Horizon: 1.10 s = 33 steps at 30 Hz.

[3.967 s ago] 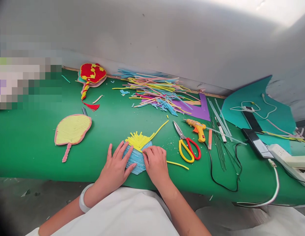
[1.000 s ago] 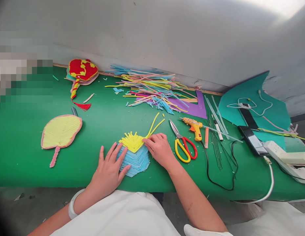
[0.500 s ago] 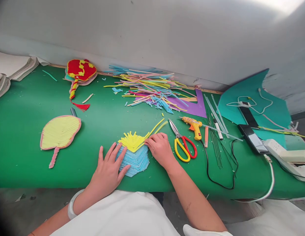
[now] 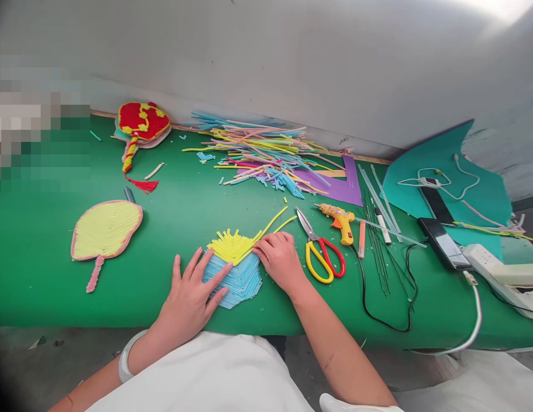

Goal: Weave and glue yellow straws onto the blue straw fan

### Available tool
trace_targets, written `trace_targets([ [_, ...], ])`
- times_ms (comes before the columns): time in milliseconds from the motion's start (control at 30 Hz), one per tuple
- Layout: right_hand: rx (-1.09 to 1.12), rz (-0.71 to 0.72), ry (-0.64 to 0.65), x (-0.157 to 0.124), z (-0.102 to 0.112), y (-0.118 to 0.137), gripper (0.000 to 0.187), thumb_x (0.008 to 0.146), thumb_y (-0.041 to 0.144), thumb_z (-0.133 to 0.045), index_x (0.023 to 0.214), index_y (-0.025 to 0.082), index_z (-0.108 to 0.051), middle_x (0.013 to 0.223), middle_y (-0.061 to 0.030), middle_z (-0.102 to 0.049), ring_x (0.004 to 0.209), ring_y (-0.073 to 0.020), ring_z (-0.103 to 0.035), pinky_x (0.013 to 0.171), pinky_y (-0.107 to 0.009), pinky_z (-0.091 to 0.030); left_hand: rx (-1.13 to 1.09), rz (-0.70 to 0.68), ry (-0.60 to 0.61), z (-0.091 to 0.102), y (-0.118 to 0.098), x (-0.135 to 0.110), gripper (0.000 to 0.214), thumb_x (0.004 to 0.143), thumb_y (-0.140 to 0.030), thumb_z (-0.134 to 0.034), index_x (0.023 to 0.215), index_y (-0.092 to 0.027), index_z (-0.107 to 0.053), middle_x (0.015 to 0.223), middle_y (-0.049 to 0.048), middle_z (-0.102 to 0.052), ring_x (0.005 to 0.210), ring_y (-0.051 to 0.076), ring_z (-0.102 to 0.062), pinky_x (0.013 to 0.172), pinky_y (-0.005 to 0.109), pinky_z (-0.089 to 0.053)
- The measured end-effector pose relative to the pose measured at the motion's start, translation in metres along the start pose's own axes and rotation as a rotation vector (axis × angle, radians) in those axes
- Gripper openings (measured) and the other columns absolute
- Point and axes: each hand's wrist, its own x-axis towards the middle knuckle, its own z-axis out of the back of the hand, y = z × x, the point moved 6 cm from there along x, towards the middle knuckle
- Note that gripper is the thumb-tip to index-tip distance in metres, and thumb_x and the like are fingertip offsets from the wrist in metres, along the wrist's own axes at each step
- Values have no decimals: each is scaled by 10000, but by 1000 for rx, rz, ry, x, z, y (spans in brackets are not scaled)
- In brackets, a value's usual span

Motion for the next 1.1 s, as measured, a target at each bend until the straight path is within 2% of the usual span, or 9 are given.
trace_targets([
  [167,21,1,-12,-1,2,1,162,1015,277,-530,980,227,-680,907,-44,-694,884,-197,-598,906,-378,-362,-16,3,0,-1,1,0,413,990,-460,-507,1387,-380,-582,1536,163,-446,1441,418,-372,1118,750,-220],
  [333,107,49,-52,-2,8,19,145,1006,202,-517,1002,218,-661,934,-46,-713,890,-186,-604,920,-377,-379,-15,15,11,-3,1,-1,420,985,-460,-520,1398,-397,-564,1553,145,-430,1449,416,-357,1119,752,-215],
  [567,166,113,68,-4,-8,44,126,1007,250,-547,997,214,-667,944,-42,-713,892,-169,-604,899,-349,-389,31,2,45,-5,1,-2,474,992,-402,-525,1464,-405,-479,1575,140,-397,1477,407,-309,1130,748,-203],
  [733,221,81,39,-5,-10,40,97,999,252,-561,1034,209,-642,970,-57,-701,934,-186,-614,902,-356,-424,15,0,39,-5,1,-2,462,998,-412,-508,1460,-403,-486,1574,148,-395,1475,417,-309,1123,755,-206],
  [967,281,-40,-93,-5,0,27,87,976,192,-534,1035,217,-593,972,-71,-683,939,-215,-624,850,-366,-476,-15,8,17,-3,1,-2,419,990,-454,-511,1399,-383,-567,1555,158,-421,1459,414,-342,1124,750,-214],
  [1100,269,22,-57,-5,-2,32,96,978,204,-557,1040,211,-630,984,-69,-689,947,-204,-617,853,-355,-465,-7,10,19,-3,1,-1,426,981,-465,-524,1400,-394,-562,1539,153,-443,1450,411,-360,1113,756,-237],
])
